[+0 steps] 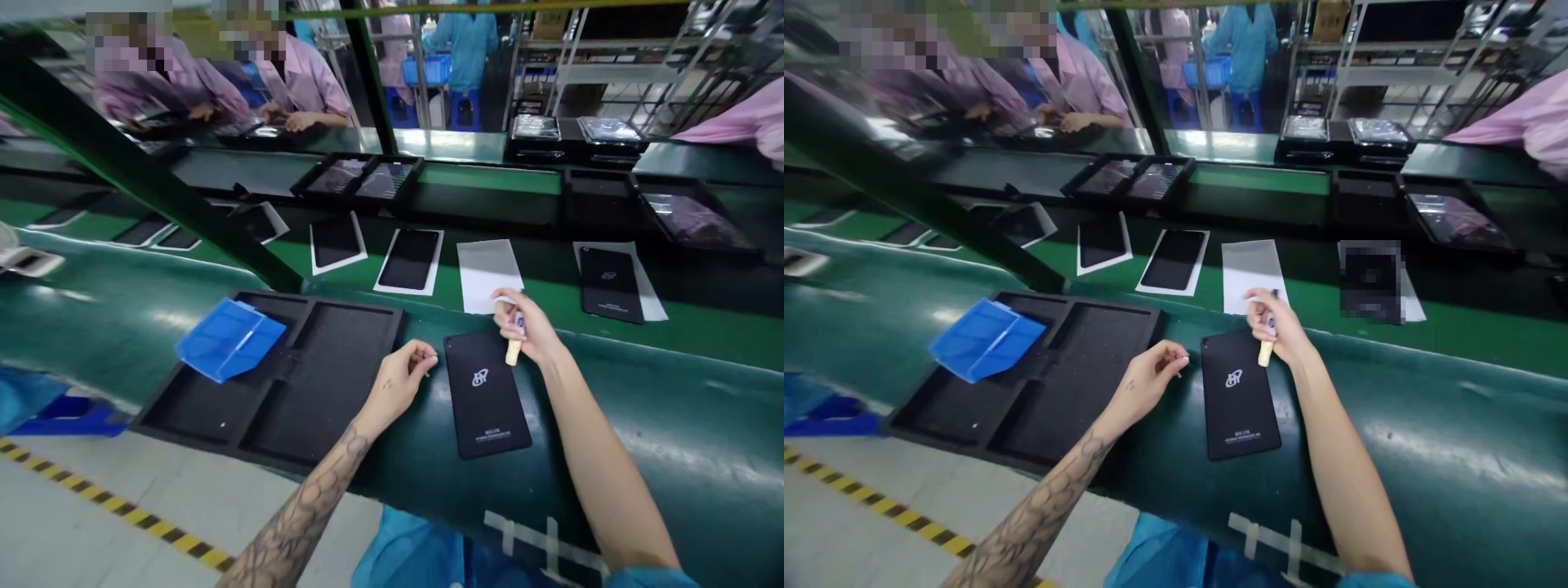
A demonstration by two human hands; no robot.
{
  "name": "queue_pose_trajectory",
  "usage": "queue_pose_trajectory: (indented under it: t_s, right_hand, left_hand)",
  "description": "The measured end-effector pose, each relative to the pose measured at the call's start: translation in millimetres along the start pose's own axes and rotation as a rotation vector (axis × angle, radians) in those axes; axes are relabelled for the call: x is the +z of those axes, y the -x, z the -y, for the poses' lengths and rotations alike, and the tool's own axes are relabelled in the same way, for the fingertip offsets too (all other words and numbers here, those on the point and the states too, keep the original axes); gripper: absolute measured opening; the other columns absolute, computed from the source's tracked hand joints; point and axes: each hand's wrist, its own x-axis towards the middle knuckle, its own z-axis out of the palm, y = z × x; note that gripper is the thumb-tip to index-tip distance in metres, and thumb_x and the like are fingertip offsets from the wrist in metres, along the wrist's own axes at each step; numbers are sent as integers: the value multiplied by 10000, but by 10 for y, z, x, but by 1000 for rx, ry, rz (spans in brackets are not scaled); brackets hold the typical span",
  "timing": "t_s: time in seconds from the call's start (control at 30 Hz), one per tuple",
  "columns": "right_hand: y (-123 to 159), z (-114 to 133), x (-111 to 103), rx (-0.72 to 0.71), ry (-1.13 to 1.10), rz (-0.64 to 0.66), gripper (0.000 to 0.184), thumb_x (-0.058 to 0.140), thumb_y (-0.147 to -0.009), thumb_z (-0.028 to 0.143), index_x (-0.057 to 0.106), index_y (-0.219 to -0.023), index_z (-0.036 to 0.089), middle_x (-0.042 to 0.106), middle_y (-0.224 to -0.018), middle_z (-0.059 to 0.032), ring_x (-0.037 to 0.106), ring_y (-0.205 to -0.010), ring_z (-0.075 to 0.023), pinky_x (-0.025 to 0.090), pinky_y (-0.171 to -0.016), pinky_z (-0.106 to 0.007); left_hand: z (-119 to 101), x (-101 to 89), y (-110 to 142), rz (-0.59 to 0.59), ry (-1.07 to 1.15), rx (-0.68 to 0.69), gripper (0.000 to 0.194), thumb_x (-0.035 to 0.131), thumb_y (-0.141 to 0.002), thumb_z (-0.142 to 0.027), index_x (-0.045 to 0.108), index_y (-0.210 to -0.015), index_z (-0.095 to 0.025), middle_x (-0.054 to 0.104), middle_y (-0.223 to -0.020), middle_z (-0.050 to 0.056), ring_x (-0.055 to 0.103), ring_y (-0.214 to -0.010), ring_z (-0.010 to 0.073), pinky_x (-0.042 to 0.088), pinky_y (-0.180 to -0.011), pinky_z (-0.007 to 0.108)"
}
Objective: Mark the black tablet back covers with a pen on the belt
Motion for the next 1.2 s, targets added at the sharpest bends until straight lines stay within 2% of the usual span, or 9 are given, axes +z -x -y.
queue_pose_trajectory:
  t_s: [0.03,0.1,0.23,0.47,0.57,0.8,0.93,1.07,1.2]
  right_hand:
    - [-51,-11,-138,-50,-192,-80,321,814,-884,497,652,-926,223,418,-612,97,187,-450,-59,130,-363,-163]
    - [-100,-81,-339,-135,-455,-178,335,887,-801,402,621,-878,212,388,-621,109,153,-469,-49,139,-355,-134]
    - [-107,-234,-456,-107,-632,-210,293,873,-800,314,612,-868,199,396,-635,102,191,-463,-45,198,-345,-128]
    - [-190,-206,-391,-41,-620,-260,240,759,-882,331,544,-849,228,360,-610,102,181,-458,-62,167,-361,-159]
    - [-225,-216,-367,-20,-599,-274,240,729,-916,365,535,-863,234,362,-611,103,185,-463,-66,166,-373,-172]
    - [-226,-266,-349,-48,-582,-242,312,799,-870,405,539,-884,233,397,-618,104,221,-449,-54,164,-373,-178]
    - [-212,-278,-368,-62,-583,-227,299,807,-848,388,559,-889,225,414,-619,101,210,-440,-45,171,-367,-175]
    - [-200,-255,-361,-36,-515,-231,293,788,-884,399,543,-889,237,388,-613,100,201,-430,-50,163,-359,-180]
    - [-196,-236,-347,-36,-456,-241,308,783,-901,430,536,-903,247,369,-617,96,184,-437,-55,163,-357,-184]
  left_hand:
    - [9,-5,-152,36,-50,7,194,658,-999,-387,715,-960,-205,740,-885,43,683,-787,195,553,-780,320]
    - [38,-3,-406,74,-122,11,190,686,-963,-375,746,-918,-200,750,-856,45,672,-776,199,536,-768,322]
    - [88,11,-676,147,-198,-10,194,743,-912,-379,797,-918,-193,800,-902,66,698,-814,209,535,-782,325]
    - [86,13,-799,239,-188,-59,324,804,-853,-503,759,-901,-186,764,-835,46,672,-764,187,525,-741,299]
    - [92,-24,-890,260,-302,-75,326,796,-843,-520,793,-897,-199,733,-804,37,627,-723,183,481,-691,287]
    - [-48,-67,-1056,436,-438,-85,350,730,-866,-544,773,-890,-198,742,-832,57,652,-718,194,484,-624,269]
    - [-93,-42,-1303,510,-513,-95,272,831,-758,-460,711,-805,-220,664,-734,5,589,-639,172,396,-563,255]
    - [-135,-6,-1594,545,-567,-50,417,978,-514,-265,636,-752,-233,614,-721,-39,537,-676,170,319,-600,256]
    - [-153,61,-1733,667,-679,39,456,979,-550,-227,571,-754,-236,565,-677,-54,506,-661,177,279,-620,269]
